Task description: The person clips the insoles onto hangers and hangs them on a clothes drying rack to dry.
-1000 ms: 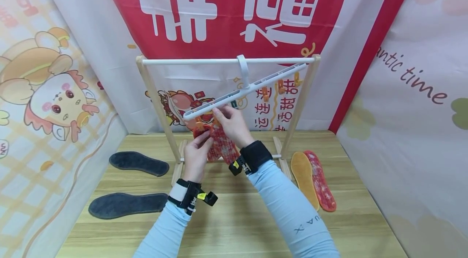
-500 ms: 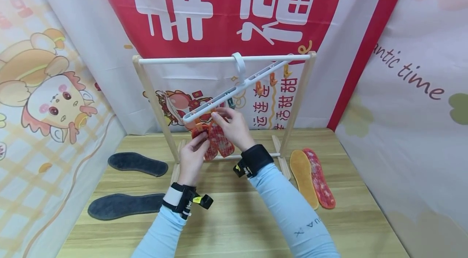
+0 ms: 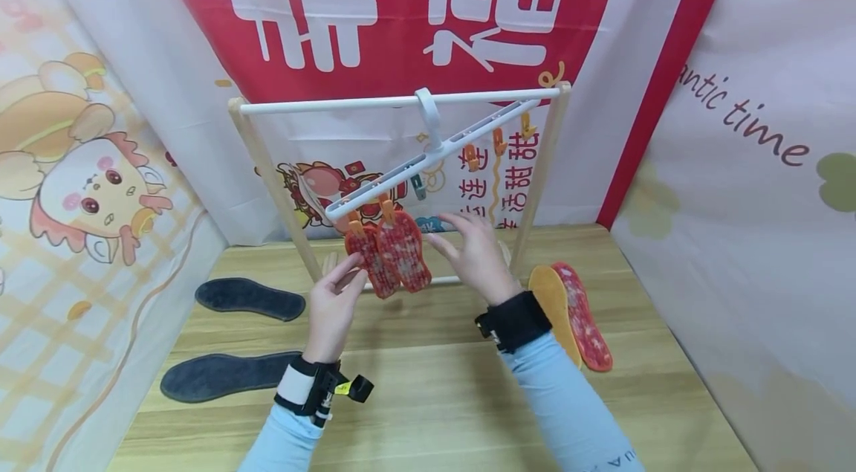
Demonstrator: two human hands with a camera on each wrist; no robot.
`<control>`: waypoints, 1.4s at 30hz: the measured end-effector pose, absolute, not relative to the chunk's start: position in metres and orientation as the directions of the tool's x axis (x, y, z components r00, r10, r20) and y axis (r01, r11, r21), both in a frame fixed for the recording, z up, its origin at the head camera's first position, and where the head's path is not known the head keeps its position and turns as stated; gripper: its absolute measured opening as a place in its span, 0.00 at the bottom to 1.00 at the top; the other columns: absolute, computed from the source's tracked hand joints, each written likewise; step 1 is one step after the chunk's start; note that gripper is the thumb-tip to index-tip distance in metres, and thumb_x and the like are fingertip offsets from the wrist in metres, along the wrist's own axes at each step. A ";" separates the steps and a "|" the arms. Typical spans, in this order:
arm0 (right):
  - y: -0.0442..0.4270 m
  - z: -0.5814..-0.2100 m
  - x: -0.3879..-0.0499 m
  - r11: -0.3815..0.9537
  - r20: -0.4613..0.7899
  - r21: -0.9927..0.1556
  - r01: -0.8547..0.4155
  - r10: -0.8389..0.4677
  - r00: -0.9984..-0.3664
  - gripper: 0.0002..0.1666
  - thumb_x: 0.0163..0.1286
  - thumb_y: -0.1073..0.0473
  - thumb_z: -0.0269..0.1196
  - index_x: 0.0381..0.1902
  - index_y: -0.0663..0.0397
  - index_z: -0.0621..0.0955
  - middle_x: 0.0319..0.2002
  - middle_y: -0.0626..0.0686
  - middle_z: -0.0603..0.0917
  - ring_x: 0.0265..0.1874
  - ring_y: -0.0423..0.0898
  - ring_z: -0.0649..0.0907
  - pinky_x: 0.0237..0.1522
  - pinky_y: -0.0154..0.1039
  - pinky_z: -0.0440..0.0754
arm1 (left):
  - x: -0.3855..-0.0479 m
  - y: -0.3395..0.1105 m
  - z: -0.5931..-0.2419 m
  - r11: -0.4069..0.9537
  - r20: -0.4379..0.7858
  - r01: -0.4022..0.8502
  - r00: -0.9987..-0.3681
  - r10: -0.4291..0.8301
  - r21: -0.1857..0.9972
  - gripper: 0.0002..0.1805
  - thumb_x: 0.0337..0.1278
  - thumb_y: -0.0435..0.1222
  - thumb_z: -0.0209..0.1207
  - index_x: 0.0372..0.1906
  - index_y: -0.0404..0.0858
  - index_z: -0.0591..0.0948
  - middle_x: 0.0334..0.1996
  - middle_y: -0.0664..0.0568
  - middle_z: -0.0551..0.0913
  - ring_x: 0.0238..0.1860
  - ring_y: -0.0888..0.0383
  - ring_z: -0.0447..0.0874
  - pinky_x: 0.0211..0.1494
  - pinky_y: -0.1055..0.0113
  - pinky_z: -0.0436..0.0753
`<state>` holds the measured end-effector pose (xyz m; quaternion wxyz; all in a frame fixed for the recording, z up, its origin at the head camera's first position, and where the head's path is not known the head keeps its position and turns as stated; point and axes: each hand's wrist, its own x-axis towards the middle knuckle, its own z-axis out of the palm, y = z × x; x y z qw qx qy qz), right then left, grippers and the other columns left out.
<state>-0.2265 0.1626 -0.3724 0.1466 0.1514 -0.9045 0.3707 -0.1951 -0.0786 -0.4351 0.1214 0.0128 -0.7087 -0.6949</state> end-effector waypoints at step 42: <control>0.363 -0.545 -0.209 0.904 0.080 -0.417 0.097 0.142 -0.987 0.28 0.69 0.54 0.63 0.55 0.75 0.76 0.46 0.75 0.81 0.44 0.71 0.81 0.46 0.64 0.77 | -0.090 -0.123 -0.549 0.378 0.004 -0.080 -0.976 -0.216 0.923 0.14 0.60 0.31 0.66 0.51 0.33 0.85 0.43 0.48 0.87 0.42 0.58 0.84 0.43 0.70 0.82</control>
